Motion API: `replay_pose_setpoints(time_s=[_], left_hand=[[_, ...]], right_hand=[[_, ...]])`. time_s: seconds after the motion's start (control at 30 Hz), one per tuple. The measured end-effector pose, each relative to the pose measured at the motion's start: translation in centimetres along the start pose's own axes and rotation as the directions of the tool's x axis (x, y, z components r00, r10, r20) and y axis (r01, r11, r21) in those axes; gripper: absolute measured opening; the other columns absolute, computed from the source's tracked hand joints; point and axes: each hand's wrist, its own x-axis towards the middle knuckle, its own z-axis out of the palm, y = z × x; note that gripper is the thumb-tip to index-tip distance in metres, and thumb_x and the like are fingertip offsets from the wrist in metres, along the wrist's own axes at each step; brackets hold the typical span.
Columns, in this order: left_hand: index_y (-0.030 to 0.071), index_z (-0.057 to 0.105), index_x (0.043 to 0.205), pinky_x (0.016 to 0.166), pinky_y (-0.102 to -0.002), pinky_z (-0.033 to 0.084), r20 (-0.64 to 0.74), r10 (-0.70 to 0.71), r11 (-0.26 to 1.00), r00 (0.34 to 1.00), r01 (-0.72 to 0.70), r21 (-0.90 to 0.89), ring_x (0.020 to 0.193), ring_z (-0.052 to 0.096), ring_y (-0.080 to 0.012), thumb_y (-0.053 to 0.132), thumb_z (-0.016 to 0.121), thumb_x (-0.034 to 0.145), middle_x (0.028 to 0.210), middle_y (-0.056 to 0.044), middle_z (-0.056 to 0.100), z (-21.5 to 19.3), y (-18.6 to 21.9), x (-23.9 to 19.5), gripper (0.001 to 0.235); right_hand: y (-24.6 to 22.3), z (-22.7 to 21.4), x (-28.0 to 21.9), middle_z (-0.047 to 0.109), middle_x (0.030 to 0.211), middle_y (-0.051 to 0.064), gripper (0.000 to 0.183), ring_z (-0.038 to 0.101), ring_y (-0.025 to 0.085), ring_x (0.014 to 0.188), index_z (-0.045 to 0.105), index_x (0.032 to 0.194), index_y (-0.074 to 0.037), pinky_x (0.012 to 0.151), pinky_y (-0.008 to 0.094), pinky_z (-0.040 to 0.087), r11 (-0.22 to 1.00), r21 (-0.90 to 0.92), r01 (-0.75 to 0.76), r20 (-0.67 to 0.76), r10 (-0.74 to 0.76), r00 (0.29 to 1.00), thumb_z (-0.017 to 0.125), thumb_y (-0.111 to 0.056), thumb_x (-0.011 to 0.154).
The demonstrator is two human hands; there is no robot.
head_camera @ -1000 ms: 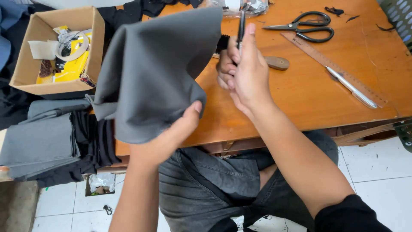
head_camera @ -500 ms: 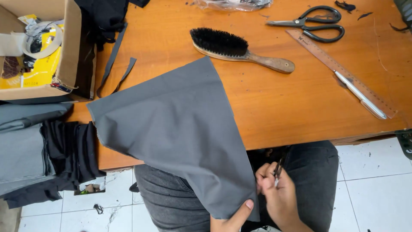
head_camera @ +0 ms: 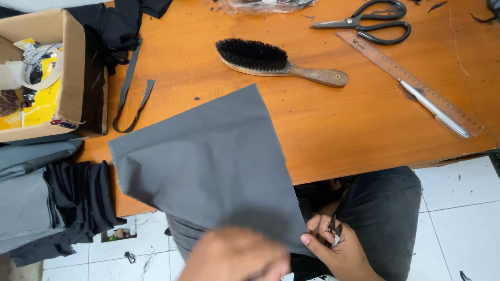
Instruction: Using thread snips to make small notches along the edge of a grey fabric piece on a workbench.
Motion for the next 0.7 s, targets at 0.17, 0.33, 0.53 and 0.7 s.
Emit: replay_pose_setpoints(time_s=[0.17,0.33,0.53,0.7], left_hand=[[0.0,0.049,0.113,0.096,-0.043,0.033,-0.003,0.072,0.859,0.997,-0.06,0.508,0.108,0.048,-0.0319,0.029,0.052,0.081,0.117,-0.018,0.051,1.2,-7.1,7.0,0.043],[0.005,0.019,0.135,0.107,-0.039,0.011,0.115,-0.029,0.683,0.993,-0.065,0.728,0.132,0.014,-0.0234,0.073,0.046,0.068,0.142,-0.011,0.018,4.3,-7.7,6.4,0.099],[0.002,0.029,0.132,0.105,-0.044,0.013,0.048,-0.031,0.815,0.998,-0.003,0.579,0.13,0.02,-0.0278,0.053,0.029,0.085,0.139,-0.014,0.025,4.1,-8.3,8.1,0.069],[0.002,0.026,0.133,0.106,-0.044,0.01,0.043,-0.083,0.785,0.996,0.039,0.618,0.131,0.017,-0.0274,0.043,0.028,0.088,0.14,-0.014,0.022,4.4,-8.1,8.7,0.061]], right_hand=[[1.8,-2.3,-1.0,0.06,0.072,0.009,0.042,0.052,0.015,0.065,0.032,0.055,-0.011,0.063,0.029,0.038,0.98,-0.015,-0.199,0.01,0.199,0.98,0.07,0.001,0.07],[3.0,-4.8,-1.3,0.042,0.057,0.005,0.041,0.037,0.016,0.053,0.03,0.06,-0.012,0.052,0.028,0.029,0.966,0.017,-0.257,0.156,0.251,0.955,0.065,-0.007,0.08],[1.7,-6.3,0.5,0.042,0.071,0.011,0.03,0.026,0.011,0.042,0.04,0.076,-0.005,0.041,0.024,0.023,0.945,0.182,-0.274,0.08,0.263,0.961,0.037,-0.032,0.089],[-4.8,-4.9,2.3,0.036,0.066,0.006,0.033,0.025,0.011,0.043,0.046,0.078,-0.001,0.04,0.025,0.022,0.956,0.063,-0.288,0.152,0.276,0.949,0.035,-0.03,0.09]])
